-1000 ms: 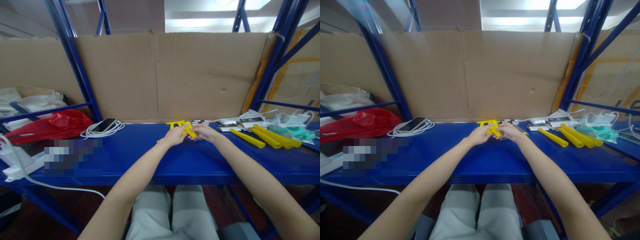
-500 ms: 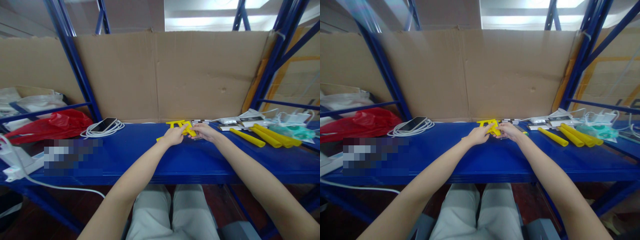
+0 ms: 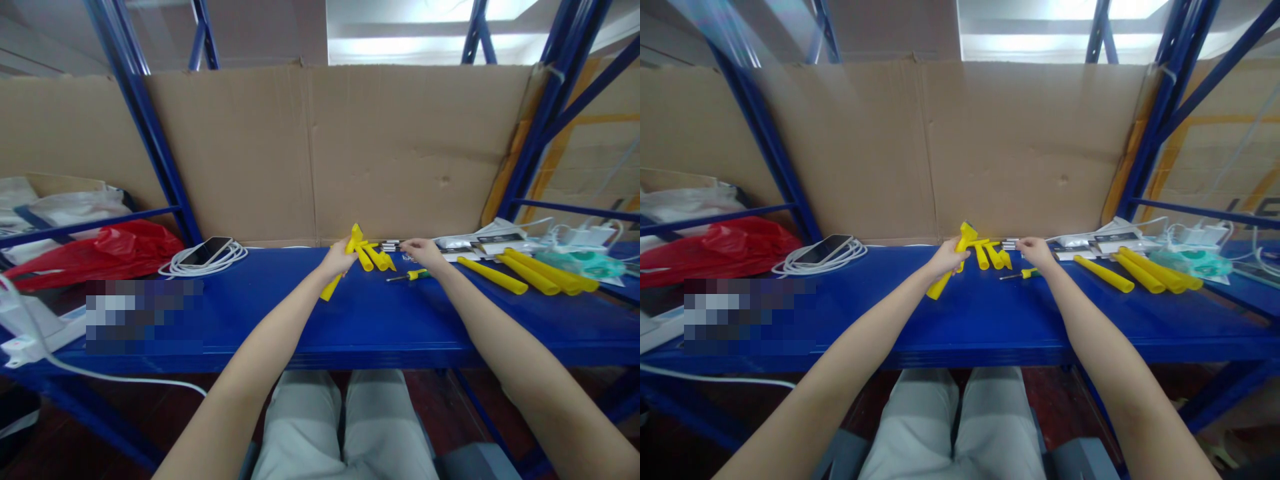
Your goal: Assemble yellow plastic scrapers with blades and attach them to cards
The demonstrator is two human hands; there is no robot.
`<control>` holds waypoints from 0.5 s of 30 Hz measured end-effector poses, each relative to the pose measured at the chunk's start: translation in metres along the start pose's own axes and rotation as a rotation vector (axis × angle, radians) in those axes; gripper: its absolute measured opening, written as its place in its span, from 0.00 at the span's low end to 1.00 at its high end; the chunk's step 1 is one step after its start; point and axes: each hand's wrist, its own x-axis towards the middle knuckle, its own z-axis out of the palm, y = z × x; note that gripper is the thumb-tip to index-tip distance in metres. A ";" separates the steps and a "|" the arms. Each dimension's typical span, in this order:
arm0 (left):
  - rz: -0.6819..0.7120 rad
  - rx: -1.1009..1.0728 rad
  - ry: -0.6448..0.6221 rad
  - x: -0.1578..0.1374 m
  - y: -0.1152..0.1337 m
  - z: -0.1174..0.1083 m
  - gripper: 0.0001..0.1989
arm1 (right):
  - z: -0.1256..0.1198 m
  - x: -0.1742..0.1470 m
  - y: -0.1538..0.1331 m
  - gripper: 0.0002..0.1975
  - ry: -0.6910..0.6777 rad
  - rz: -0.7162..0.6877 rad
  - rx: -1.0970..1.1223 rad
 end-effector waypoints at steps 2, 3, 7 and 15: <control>-0.095 -0.174 -0.051 0.000 0.001 0.000 0.16 | -0.004 0.007 0.011 0.12 0.032 -0.015 -0.402; -0.130 -0.242 -0.073 0.000 0.002 0.000 0.13 | -0.005 0.010 0.015 0.13 0.023 -0.001 -0.546; -0.241 -0.387 -0.162 -0.001 0.001 0.001 0.07 | -0.010 0.013 0.020 0.17 -0.048 0.091 -0.821; -0.301 -0.397 -0.249 -0.001 0.000 0.003 0.08 | -0.010 0.014 0.022 0.15 -0.094 0.178 -0.836</control>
